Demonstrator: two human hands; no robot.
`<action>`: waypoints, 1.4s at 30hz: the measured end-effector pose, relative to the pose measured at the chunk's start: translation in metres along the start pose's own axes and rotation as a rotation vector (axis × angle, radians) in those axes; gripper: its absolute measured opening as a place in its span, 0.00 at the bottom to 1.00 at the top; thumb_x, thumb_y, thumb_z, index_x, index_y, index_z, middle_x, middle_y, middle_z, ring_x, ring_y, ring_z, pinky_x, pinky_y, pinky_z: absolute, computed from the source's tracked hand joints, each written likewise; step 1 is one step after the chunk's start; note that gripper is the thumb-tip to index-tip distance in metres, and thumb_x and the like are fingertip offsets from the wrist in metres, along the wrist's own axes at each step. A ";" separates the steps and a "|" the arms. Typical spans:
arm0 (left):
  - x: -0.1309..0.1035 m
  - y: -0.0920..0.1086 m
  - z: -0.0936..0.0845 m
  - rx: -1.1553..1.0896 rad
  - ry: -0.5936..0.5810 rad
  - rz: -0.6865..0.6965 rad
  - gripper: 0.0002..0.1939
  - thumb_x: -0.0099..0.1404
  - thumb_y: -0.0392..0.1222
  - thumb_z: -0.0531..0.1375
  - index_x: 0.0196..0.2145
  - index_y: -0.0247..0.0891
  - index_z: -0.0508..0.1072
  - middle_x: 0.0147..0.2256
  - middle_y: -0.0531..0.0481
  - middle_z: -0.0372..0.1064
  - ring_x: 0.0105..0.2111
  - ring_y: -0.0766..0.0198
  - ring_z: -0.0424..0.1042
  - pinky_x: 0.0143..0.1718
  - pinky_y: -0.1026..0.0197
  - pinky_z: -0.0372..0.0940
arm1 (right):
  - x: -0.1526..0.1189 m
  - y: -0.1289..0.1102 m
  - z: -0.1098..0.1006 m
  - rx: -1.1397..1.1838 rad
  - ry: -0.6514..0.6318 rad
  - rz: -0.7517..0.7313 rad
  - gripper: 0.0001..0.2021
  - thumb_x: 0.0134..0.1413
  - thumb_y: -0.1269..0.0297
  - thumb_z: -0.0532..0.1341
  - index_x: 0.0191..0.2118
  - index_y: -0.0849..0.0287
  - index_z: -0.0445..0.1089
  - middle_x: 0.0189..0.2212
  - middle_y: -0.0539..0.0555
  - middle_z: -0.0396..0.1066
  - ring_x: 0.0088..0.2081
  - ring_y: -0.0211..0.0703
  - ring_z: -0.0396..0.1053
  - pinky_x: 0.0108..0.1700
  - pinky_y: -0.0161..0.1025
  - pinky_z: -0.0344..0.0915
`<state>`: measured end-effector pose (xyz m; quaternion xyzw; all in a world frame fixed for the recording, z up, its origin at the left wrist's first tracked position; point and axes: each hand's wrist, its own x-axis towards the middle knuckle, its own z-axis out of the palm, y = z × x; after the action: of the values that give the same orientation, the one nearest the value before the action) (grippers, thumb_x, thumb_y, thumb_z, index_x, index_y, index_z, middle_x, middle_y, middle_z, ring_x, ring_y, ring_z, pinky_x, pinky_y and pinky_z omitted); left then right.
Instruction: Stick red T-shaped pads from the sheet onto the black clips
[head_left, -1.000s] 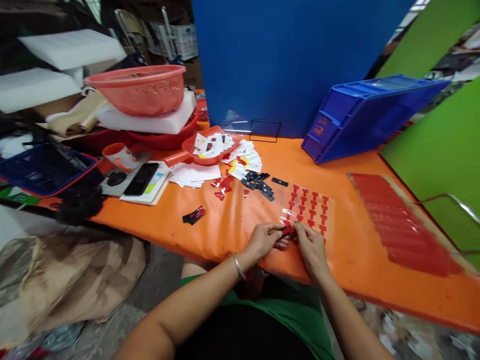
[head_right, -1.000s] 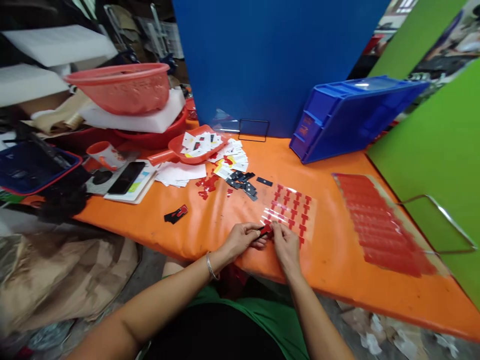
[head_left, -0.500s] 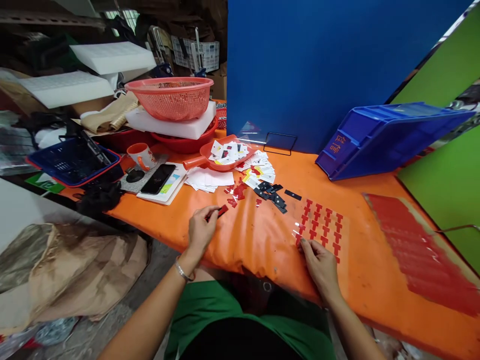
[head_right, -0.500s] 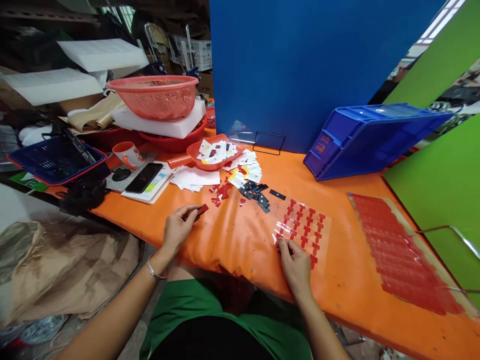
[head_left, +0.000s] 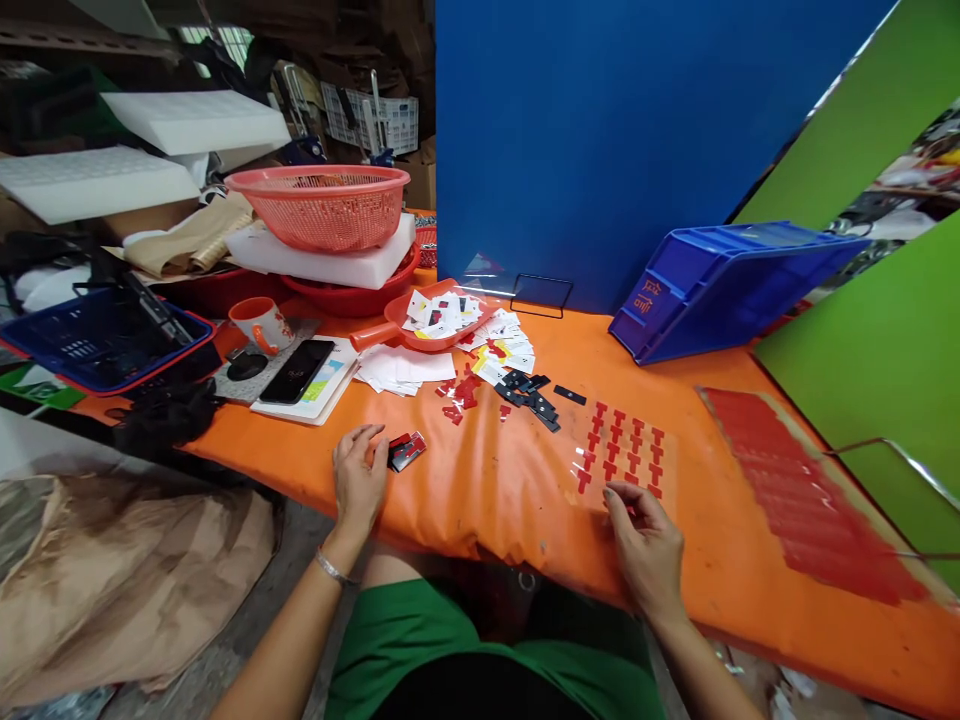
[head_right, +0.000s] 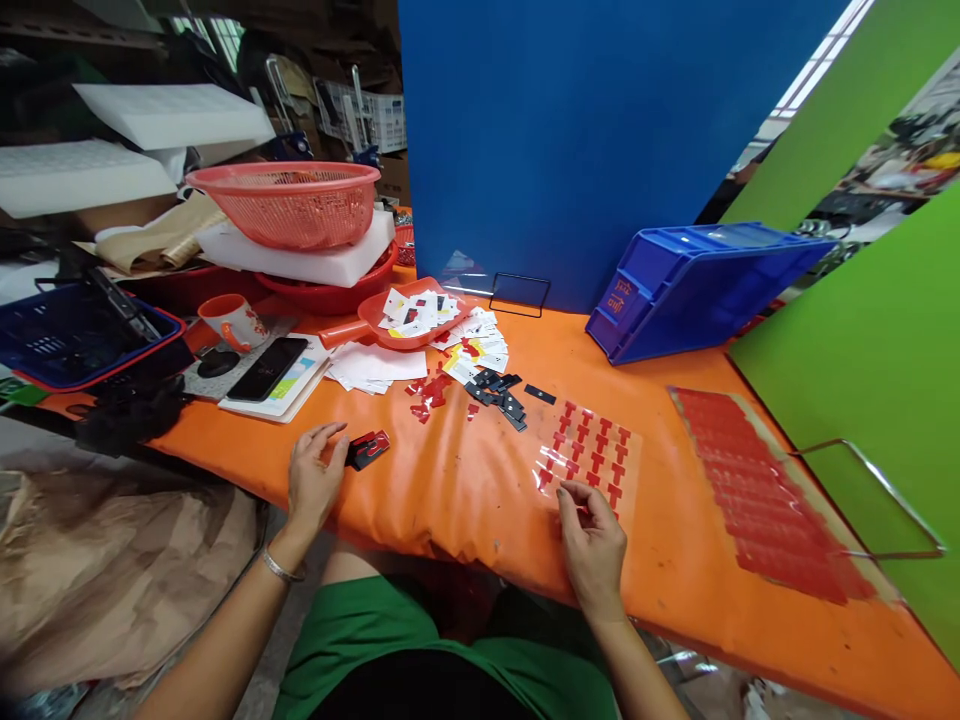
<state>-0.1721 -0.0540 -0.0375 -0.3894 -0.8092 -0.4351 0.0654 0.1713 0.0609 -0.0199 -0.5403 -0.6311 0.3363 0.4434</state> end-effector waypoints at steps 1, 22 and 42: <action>0.001 -0.002 -0.002 0.000 0.019 0.003 0.18 0.64 0.46 0.53 0.46 0.36 0.74 0.44 0.40 0.68 0.48 0.53 0.66 0.53 0.51 0.59 | 0.000 -0.001 -0.001 -0.006 0.022 -0.013 0.16 0.51 0.50 0.60 0.36 0.59 0.70 0.32 0.56 0.72 0.32 0.45 0.70 0.35 0.41 0.68; -0.010 -0.035 -0.005 0.201 0.206 0.018 0.16 0.66 0.40 0.49 0.43 0.36 0.73 0.42 0.40 0.70 0.45 0.53 0.66 0.50 0.52 0.58 | 0.006 0.039 -0.001 -0.196 0.003 -0.159 0.15 0.50 0.52 0.57 0.38 0.58 0.67 0.38 0.60 0.72 0.40 0.52 0.70 0.46 0.49 0.65; -0.017 -0.037 -0.005 0.155 0.235 0.013 0.14 0.63 0.32 0.51 0.38 0.37 0.77 0.37 0.44 0.74 0.39 0.55 0.68 0.45 0.55 0.61 | 0.008 0.038 -0.003 -0.365 -0.030 -0.264 0.15 0.48 0.52 0.54 0.32 0.58 0.69 0.32 0.59 0.73 0.36 0.53 0.69 0.41 0.47 0.65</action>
<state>-0.1873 -0.0794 -0.0656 -0.3348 -0.8246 -0.4135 0.1922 0.1886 0.0753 -0.0515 -0.5193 -0.7533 0.1636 0.3689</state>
